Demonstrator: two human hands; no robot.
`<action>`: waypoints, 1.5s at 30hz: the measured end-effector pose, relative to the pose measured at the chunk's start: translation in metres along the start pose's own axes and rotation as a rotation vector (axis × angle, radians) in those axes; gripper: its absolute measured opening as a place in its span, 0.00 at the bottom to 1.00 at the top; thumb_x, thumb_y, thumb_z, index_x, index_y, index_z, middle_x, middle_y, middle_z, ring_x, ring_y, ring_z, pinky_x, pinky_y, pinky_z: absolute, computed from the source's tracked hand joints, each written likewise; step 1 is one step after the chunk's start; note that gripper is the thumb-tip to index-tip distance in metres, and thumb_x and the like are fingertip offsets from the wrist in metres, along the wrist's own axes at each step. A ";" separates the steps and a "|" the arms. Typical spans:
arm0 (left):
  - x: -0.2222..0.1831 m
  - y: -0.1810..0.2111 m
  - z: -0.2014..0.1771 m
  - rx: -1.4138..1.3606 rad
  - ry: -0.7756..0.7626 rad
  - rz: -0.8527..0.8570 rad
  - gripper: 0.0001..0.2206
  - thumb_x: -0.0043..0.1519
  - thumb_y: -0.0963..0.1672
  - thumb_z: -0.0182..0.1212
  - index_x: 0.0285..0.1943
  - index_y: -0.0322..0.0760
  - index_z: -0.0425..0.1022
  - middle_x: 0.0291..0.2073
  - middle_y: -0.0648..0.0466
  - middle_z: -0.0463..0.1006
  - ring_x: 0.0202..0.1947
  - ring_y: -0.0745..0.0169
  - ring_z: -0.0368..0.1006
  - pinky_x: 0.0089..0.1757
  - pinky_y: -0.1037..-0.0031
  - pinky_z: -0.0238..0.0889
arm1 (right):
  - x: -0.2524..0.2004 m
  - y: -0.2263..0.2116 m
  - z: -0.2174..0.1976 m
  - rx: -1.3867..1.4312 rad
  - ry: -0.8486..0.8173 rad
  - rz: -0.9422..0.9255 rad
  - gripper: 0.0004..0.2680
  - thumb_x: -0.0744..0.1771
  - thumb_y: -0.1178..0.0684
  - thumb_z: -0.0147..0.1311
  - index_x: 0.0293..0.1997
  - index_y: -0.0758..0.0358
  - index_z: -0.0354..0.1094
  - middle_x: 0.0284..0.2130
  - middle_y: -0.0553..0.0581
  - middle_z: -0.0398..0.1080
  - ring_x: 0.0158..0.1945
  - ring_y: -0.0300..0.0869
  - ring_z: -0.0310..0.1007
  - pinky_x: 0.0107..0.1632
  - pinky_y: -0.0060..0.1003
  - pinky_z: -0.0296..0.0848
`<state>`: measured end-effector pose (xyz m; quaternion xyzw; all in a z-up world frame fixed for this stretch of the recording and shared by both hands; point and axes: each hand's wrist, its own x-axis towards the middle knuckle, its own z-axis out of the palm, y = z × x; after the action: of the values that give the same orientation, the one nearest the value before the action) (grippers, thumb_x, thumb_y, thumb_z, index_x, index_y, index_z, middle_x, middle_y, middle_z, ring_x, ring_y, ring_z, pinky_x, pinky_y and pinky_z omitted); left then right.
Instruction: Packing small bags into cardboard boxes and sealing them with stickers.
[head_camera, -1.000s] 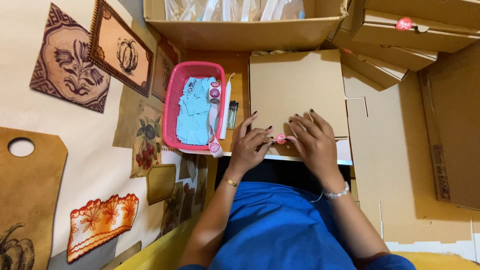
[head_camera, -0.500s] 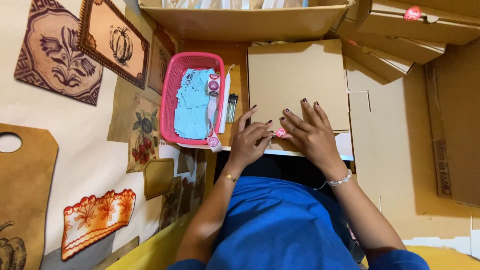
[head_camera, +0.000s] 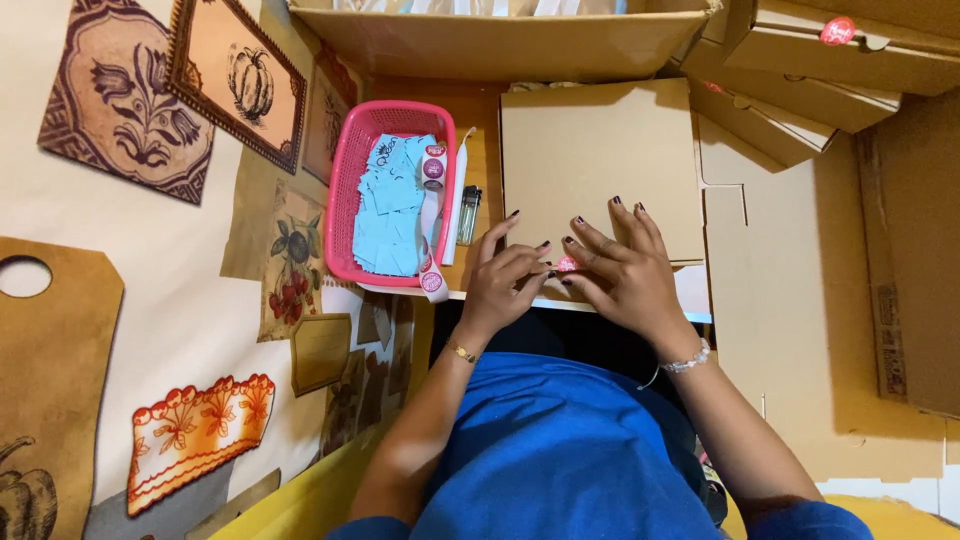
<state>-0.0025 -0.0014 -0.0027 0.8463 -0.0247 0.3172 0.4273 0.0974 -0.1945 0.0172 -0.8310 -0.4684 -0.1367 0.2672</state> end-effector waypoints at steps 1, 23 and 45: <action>0.000 0.000 0.000 -0.001 0.000 -0.001 0.06 0.52 0.39 0.77 0.33 0.42 0.84 0.36 0.54 0.84 0.64 0.37 0.68 0.64 0.54 0.58 | -0.002 0.004 0.007 -0.021 0.025 -0.003 0.14 0.64 0.42 0.66 0.54 0.43 0.78 0.58 0.46 0.75 0.70 0.62 0.62 0.72 0.59 0.53; -0.003 -0.008 0.003 -0.028 0.014 0.000 0.06 0.52 0.38 0.76 0.33 0.41 0.84 0.35 0.53 0.84 0.64 0.39 0.68 0.62 0.57 0.60 | -0.010 -0.004 0.030 -0.236 0.230 -0.173 0.12 0.67 0.46 0.63 0.56 0.50 0.77 0.53 0.47 0.78 0.63 0.61 0.70 0.67 0.63 0.60; 0.014 0.042 -0.008 -0.056 -0.095 -0.413 0.56 0.45 0.50 0.81 0.80 0.36 0.44 0.73 0.26 0.50 0.72 0.18 0.45 0.66 0.34 0.42 | -0.060 0.027 -0.020 0.112 0.270 0.602 0.21 0.69 0.57 0.59 0.70 0.73 0.60 0.60 0.76 0.67 0.64 0.72 0.58 0.64 0.62 0.58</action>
<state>-0.0087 -0.0193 0.0382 0.8352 0.1201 0.1816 0.5050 0.0890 -0.2598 -0.0034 -0.8905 -0.1691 -0.1347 0.4004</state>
